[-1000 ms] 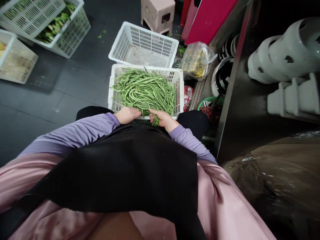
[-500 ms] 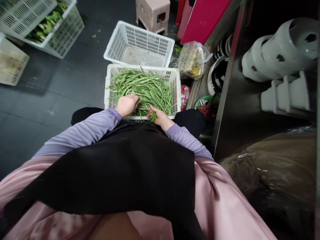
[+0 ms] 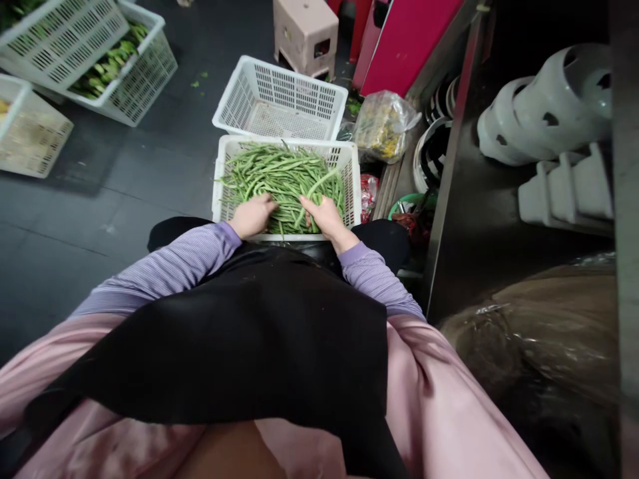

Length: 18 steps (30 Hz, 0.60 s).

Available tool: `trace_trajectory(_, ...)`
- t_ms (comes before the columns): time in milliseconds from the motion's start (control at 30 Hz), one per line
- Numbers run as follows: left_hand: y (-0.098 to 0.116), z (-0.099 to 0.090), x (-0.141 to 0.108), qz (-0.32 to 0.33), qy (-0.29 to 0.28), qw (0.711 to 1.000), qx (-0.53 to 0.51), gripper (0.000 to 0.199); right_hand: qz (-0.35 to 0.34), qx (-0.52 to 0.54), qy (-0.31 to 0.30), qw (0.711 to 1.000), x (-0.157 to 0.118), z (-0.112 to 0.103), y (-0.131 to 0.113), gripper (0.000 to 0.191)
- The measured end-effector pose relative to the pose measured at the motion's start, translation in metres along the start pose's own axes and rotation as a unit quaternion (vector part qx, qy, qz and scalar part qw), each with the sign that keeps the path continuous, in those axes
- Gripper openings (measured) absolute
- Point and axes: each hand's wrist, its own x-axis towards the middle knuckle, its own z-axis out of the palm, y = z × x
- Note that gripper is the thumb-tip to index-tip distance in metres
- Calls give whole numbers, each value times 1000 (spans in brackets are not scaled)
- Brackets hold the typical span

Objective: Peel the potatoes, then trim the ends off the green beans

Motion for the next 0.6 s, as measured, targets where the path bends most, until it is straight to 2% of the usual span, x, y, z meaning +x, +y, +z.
trace_trajectory(67, -1, -15, 10, -43, 48, 987, -147, 30, 9, 13, -111, 994, -8, -6, -8, 74)
trace_trajectory(100, 2, -22, 14, -52, 54, 967, -245, 35, 16, 26, -159, 987, -12, -6, -11, 75)
trace_trajectory(133, 7, -27, 17, -54, 45, 936, -344, 43, 24, 43, -202, 978, -17, -5, -14, 76)
trace_trajectory(200, 19, -32, 22, -47, 8, 854, -518, 60, 46, 83, -274, 957, -24, -2, -17, 77)
trace_trajectory(267, 28, -35, 27, -47, -15, 778, -626, 63, 68, 118, -324, 936, -27, 0, -17, 76)
trace_trajectory(333, 30, -36, 33, -60, -10, 740, -670, 59, 87, 146, -336, 926, -29, -1, -15, 71)
trace_trajectory(400, 27, -39, 39, -68, 13, 739, -670, 54, 119, 164, -318, 926, -31, -2, -14, 61)
trace_trajectory(467, 24, -41, 40, -58, 62, 762, -643, 47, 179, 174, -276, 928, -33, -1, -16, 52)
trace_trajectory(533, 24, -41, 33, -23, 137, 801, -583, 41, 241, 198, -197, 929, -33, 1, -20, 49)
trace_trajectory(600, 30, -37, 16, 40, 199, 844, -497, 36, 277, 247, -77, 925, -29, 3, -25, 46)
